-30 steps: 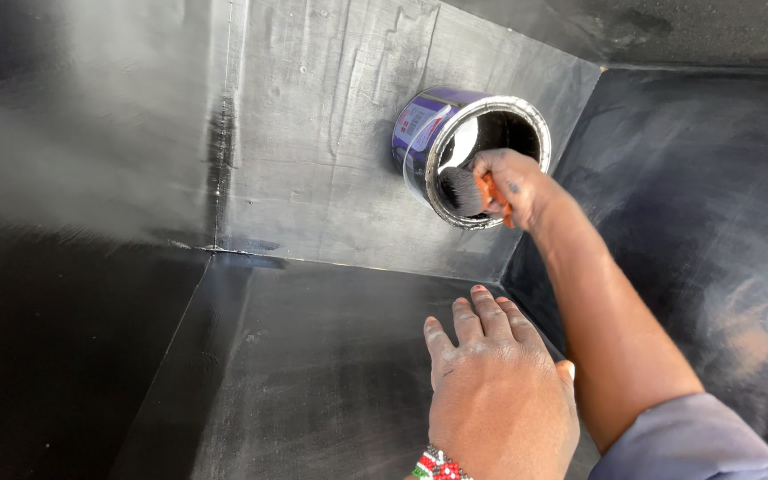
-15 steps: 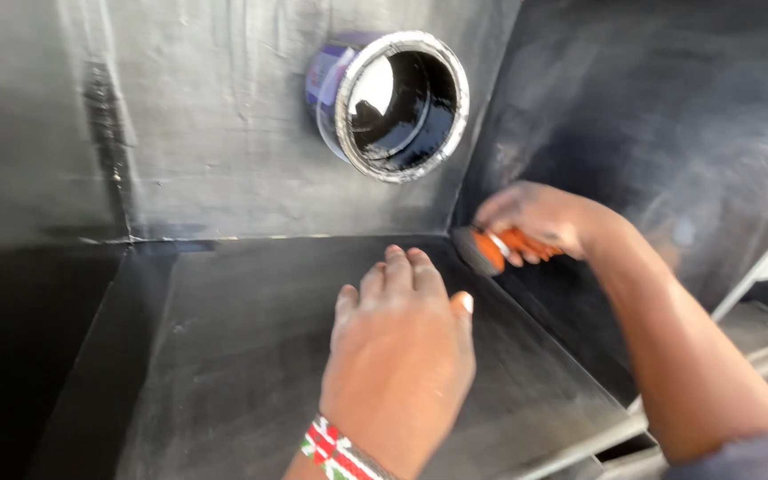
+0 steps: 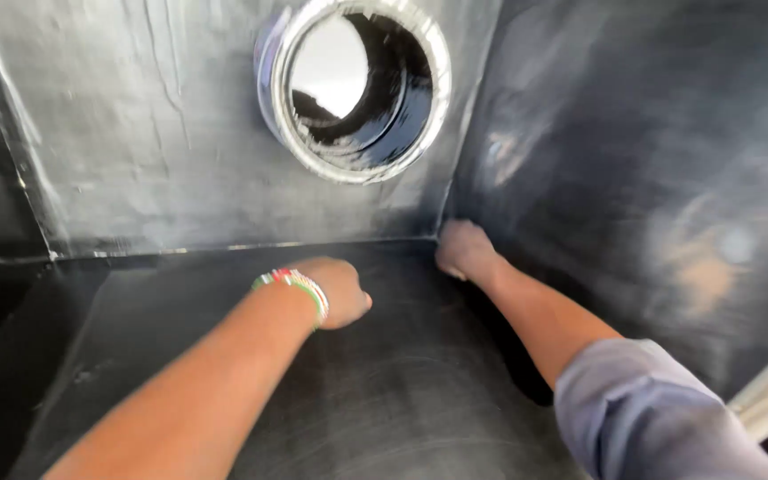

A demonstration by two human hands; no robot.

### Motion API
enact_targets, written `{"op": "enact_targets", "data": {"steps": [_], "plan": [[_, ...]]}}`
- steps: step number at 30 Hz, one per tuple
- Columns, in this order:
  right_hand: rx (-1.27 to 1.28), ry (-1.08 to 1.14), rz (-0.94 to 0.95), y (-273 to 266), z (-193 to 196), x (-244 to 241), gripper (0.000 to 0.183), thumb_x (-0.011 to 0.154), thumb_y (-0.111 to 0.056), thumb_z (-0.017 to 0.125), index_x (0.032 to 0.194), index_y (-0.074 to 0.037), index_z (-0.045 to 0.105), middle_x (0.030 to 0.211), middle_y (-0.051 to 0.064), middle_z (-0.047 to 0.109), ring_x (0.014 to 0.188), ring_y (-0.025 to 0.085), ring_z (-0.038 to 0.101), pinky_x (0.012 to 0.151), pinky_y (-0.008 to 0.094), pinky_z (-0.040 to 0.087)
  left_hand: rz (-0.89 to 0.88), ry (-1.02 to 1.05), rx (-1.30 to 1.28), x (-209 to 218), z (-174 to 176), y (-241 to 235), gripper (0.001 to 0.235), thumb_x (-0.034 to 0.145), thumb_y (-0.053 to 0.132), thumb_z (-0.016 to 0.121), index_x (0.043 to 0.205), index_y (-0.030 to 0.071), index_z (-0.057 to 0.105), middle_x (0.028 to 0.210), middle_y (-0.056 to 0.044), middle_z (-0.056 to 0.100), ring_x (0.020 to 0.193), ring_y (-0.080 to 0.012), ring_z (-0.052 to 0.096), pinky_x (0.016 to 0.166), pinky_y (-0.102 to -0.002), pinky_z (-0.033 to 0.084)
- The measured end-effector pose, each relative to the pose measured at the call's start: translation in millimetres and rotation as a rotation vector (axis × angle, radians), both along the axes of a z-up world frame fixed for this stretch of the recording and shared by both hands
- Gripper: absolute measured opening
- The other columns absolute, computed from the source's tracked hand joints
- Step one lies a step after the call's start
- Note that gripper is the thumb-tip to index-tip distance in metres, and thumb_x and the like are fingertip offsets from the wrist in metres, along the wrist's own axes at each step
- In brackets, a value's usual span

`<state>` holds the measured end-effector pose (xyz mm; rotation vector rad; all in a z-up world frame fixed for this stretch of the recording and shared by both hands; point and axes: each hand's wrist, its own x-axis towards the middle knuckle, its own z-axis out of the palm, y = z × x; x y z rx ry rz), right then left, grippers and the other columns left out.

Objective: The person paints the interior of a metal cabinet black using a paintbrush. They repeatedly dip the brush into a paint can and apply the paint to the corners and edges of the cabinet shelves.

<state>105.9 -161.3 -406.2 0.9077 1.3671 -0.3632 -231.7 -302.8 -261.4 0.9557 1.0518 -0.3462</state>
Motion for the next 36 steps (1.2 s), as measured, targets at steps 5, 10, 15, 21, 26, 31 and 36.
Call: {"op": "enact_targets", "data": {"steps": [5,10,15,21,26,31,36], "plan": [[0.097,0.181,0.157,-18,-91,28,0.033,0.1,-0.023,0.074,0.118,-0.003,0.094,0.107,0.015,0.092,0.109,0.039,0.09,0.088,0.051,0.074,-0.083,-0.04,-0.139,-24,-22,-4,0.079,0.117,0.055,0.048,0.166,-0.004,0.068,0.173,-0.023,0.07,0.164,-0.0413,0.063,0.14,-0.058,0.046],[-0.189,-0.057,0.423,-16,6,-99,0.048,0.116,-0.023,0.057,0.149,-0.002,0.085,0.144,0.012,0.089,0.145,0.037,0.079,0.12,0.048,0.066,-0.067,0.044,-0.15,-2,-61,1,0.086,0.103,0.071,0.07,0.163,0.009,0.077,0.164,-0.013,0.078,0.156,-0.0344,0.071,0.13,-0.057,0.054],[-0.161,-0.064,0.329,-2,-87,-32,0.035,0.101,-0.018,0.084,0.134,-0.007,0.091,0.127,0.011,0.092,0.131,0.036,0.086,0.103,0.055,0.07,-0.114,0.084,-0.111,38,-106,-19,0.108,0.094,0.086,0.077,0.177,0.019,0.062,0.184,-0.006,0.06,0.172,-0.033,0.053,0.135,-0.069,0.047],[-0.208,-0.33,0.162,-1,-66,-38,0.041,0.105,-0.02,0.08,0.142,-0.003,0.085,0.131,0.014,0.09,0.132,0.031,0.085,0.099,0.053,0.069,-0.025,0.159,-0.055,53,-127,-60,0.097,0.118,0.08,0.026,0.195,0.022,0.016,0.206,0.004,0.005,0.19,-0.0268,0.005,0.147,-0.073,0.016],[-0.832,-0.356,0.432,17,-39,40,0.038,0.1,-0.009,0.076,0.134,0.003,0.088,0.127,0.021,0.089,0.133,0.031,0.083,0.104,0.045,0.069,-0.006,0.149,-0.091,65,-126,-62,0.093,0.119,0.08,0.024,0.195,0.026,0.015,0.206,0.009,0.001,0.189,-0.021,0.003,0.147,-0.072,0.012],[-0.928,-0.271,0.69,40,-52,1,0.062,0.094,-0.027,0.088,0.152,-0.006,0.082,0.149,0.013,0.085,0.152,0.028,0.074,0.122,0.044,0.066,-0.015,0.134,-0.157,49,-108,-50,0.087,0.122,0.07,0.013,0.196,0.024,0.008,0.205,0.008,-0.009,0.189,-0.0217,-0.005,0.148,-0.072,-0.003],[-0.263,-0.21,0.45,-6,-74,-38,0.065,0.094,-0.049,0.095,0.151,-0.019,0.085,0.146,0.0,0.087,0.148,0.026,0.076,0.118,0.05,0.067,0.009,0.129,-0.158,46,-103,-47,0.087,0.122,0.07,0.013,0.195,0.023,0.008,0.205,0.007,-0.008,0.189,-0.0199,-0.005,0.149,-0.072,-0.005]]}}
